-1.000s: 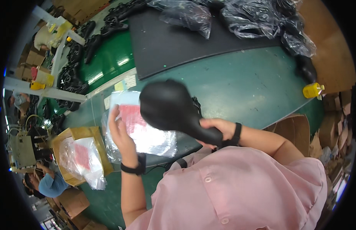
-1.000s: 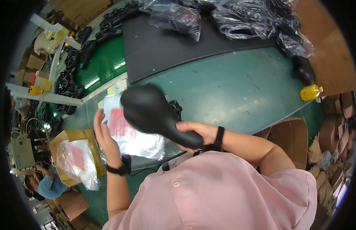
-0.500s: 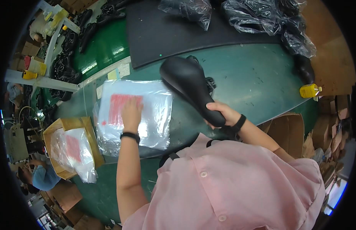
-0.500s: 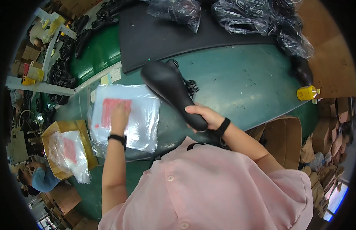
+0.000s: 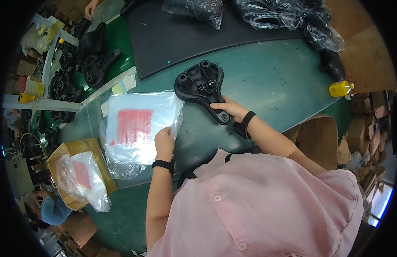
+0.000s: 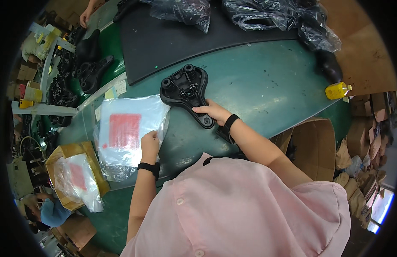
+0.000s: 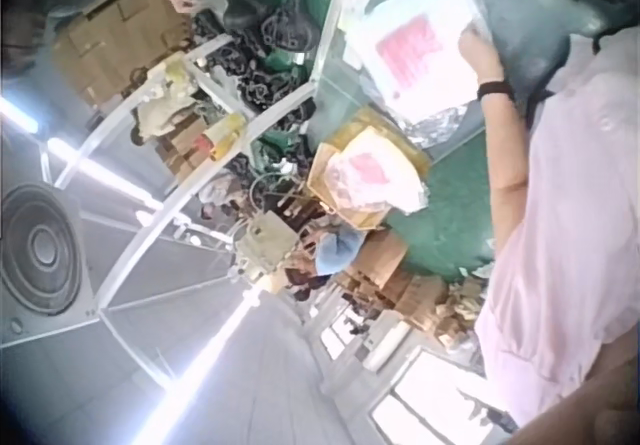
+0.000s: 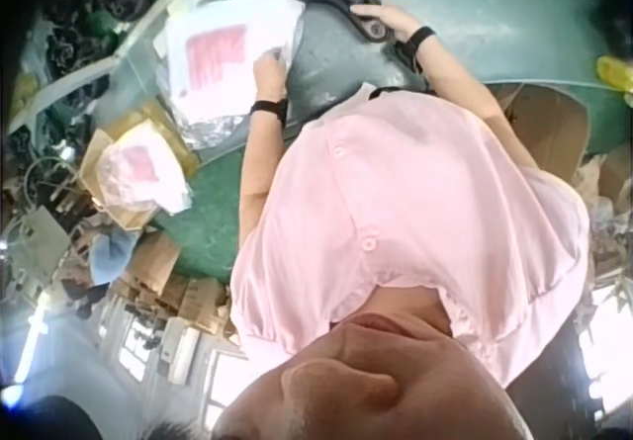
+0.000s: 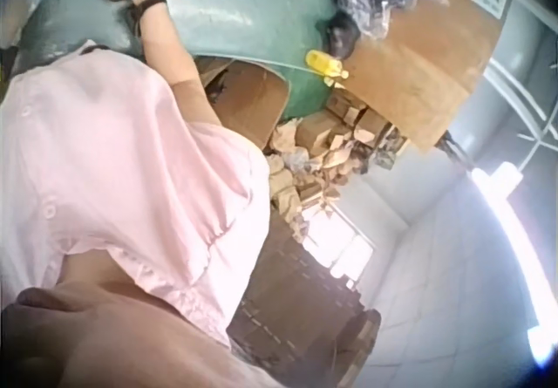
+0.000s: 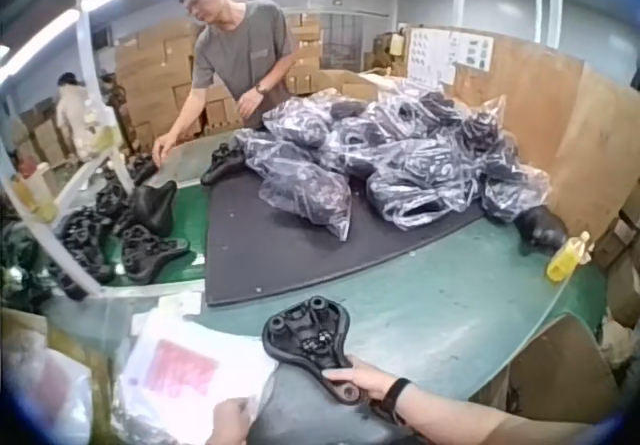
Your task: The person picks up black bicycle seats from a table, wipes them with a cloth, and places them into clear plastic bags. The person then moves the packaged seats to a cardboard box. The task is performed repeatedly in a factory setting.
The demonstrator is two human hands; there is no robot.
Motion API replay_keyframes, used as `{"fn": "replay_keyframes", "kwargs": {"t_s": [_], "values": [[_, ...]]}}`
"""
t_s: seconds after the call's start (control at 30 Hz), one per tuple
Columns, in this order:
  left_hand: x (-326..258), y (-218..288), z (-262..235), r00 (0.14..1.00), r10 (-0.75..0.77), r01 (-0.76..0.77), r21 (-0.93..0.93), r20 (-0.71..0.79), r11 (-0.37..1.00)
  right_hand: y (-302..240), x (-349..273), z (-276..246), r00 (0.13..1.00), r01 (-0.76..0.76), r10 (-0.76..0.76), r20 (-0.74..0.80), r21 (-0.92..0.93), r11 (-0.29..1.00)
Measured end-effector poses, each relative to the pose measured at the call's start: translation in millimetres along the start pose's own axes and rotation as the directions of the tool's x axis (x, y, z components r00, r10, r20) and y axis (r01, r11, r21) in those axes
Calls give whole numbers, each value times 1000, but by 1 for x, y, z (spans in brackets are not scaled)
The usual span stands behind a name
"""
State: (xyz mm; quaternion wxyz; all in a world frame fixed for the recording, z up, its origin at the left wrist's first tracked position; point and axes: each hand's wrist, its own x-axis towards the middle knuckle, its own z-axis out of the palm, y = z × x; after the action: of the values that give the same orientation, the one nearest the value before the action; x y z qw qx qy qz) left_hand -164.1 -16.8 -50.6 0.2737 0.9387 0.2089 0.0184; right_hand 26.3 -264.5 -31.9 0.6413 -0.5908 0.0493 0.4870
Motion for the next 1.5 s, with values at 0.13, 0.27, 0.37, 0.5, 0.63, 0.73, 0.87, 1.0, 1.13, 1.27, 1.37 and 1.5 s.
{"fn": "replay_keyframes", "kwargs": {"t_s": [0.13,0.27,0.37,0.5,0.63,0.73,0.87,1.0,1.13,1.27,1.37,1.5], "values": [[0,-5,-11,950,-277,309,-337,142,889,-4,0,8,990,-72,56,132,117,990],[-5,-25,-12,890,-348,450,-686,294,571,-5,-9,14,991,-2,-15,130,125,992],[-8,-25,-26,882,-340,419,-874,327,245,-16,-34,33,983,178,-176,48,-59,982],[-16,-11,-41,880,-379,388,-894,286,226,-32,-55,72,880,474,-450,151,-244,846],[-16,-19,-42,919,-306,322,-921,248,220,-21,-38,120,855,483,-399,331,-229,845],[-14,-25,-45,856,-484,284,-948,182,146,10,-7,141,841,531,-410,353,-390,752],[-36,-106,-28,800,-590,105,-994,109,-41,24,4,165,870,487,-367,328,-683,545],[-19,-91,-76,766,-630,26,-975,-123,222,20,2,158,754,599,-434,494,-788,143],[-19,-51,-146,834,-469,-95,-912,-291,399,9,-4,166,707,609,-341,619,-779,-151],[-54,33,-167,976,60,-152,-462,-208,874,-13,-2,165,870,490,-191,455,-843,225],[-68,28,-172,996,10,-40,-333,-93,942,-11,8,149,924,367,-155,351,-689,626],[-85,84,-144,936,221,-20,-586,273,810,-12,-13,161,998,11,3,69,-189,982]]}}
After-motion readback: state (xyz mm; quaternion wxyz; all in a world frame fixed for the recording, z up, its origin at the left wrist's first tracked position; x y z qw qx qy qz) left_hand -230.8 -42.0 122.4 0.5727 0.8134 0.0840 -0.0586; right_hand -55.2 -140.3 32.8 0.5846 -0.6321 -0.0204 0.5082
